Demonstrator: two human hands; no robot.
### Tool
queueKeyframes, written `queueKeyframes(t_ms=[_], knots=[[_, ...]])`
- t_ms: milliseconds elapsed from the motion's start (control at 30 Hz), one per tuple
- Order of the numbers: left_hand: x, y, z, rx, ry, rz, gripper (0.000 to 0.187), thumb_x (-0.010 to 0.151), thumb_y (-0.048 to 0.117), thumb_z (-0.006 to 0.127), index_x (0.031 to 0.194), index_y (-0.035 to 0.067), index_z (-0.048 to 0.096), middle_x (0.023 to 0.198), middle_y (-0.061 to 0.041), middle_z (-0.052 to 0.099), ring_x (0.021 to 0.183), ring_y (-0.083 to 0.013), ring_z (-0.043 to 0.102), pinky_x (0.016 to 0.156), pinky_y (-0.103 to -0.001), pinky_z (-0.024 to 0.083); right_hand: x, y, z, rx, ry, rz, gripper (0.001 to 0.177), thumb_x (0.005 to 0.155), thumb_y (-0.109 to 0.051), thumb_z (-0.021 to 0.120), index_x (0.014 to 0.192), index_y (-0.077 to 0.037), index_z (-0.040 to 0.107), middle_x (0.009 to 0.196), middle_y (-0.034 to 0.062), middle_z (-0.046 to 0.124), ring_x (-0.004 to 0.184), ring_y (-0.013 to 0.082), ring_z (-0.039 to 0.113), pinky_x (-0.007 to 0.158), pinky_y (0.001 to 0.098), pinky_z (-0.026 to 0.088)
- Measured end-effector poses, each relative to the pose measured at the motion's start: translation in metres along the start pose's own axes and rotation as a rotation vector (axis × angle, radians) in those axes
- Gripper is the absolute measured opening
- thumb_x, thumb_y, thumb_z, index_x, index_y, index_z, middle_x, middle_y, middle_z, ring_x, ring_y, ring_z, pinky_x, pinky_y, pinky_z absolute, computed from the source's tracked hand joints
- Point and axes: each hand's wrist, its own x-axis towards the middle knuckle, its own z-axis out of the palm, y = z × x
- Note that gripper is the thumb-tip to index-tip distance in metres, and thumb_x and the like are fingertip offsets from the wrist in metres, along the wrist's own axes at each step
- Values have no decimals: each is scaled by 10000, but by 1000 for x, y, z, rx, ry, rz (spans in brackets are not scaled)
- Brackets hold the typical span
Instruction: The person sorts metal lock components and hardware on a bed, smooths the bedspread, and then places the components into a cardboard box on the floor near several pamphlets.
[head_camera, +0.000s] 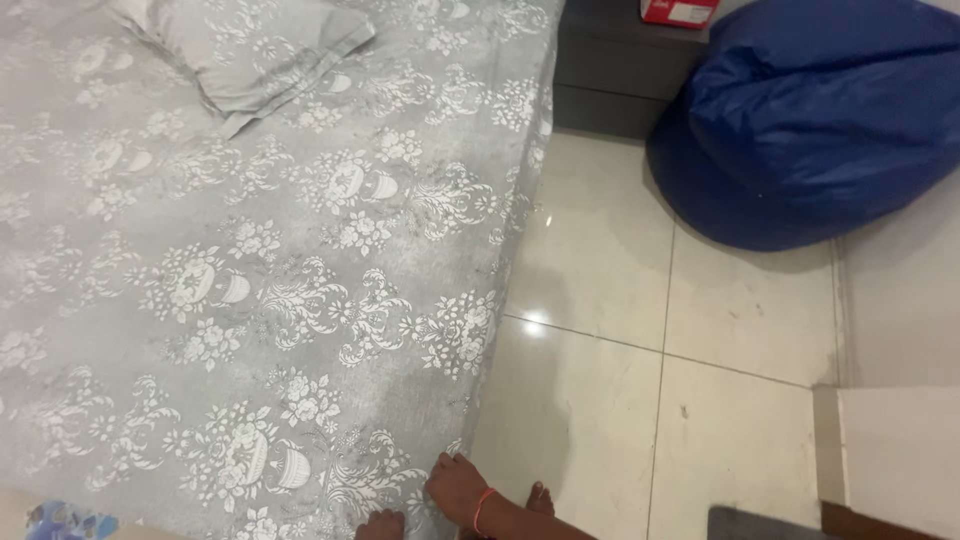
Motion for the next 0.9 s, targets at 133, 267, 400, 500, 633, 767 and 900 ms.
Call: queueKeyframes(t_ms=[133,267,400,500,633,767,900], knots=[[10,17,-32,-135,78,-56,343,950,301,592,1260,155,585,1312,-86,570,1298,-299,540,1025,-528,503,-8,27,-24,75,74,-115,250,808,-34,636,1035,-78,733,1157,152,638,1166,326,557,977,430,453],[19,52,-66,-419,454,-52,413,878,254,702,1258,164,568,1332,-68,548,1313,-295,517,1048,-468,495,5,92,-70,106,195,-123,443,788,-29,638,1225,-71,691,1310,161,598,1270,361,522,1083,466,403],[54,90,-147,-449,742,-107,683,818,258,752,1443,169,490,1492,-144,438,1347,-372,423,1073,-523,402,49,181,-128,7,107,63,446,859,-107,643,1302,-159,662,1459,151,519,1370,372,436,1078,565,320],[103,103,-228,-497,845,-135,722,832,283,760,1462,143,436,1499,-200,397,1383,-409,386,1111,-547,360,84,254,-159,-88,225,15,510,847,-154,667,1356,-162,637,1476,161,500,1365,394,426,1107,552,309],[142,110,-295,-549,737,-170,824,838,317,780,1548,214,374,1569,-207,302,1435,-438,296,1139,-570,313,130,333,-200,-127,116,-20,586,860,-137,645,1441,-161,575,1514,137,485,1362,375,433,1140,507,315],[159,139,-315,-480,414,-170,900,839,327,814,1598,328,330,1669,-242,158,1490,-458,169,1166,-568,267,118,378,-253,-93,124,93,574,917,-174,617,1484,-188,526,1530,93,485,1414,342,417,1186,489,301],[191,145,-323,-454,190,-78,707,870,346,789,1491,369,452,1632,-152,227,1533,-390,216,1240,-536,266,127,416,-311,-148,57,181,580,944,-216,609,1502,-178,452,1540,110,417,1427,355,357,1187,490,258]])
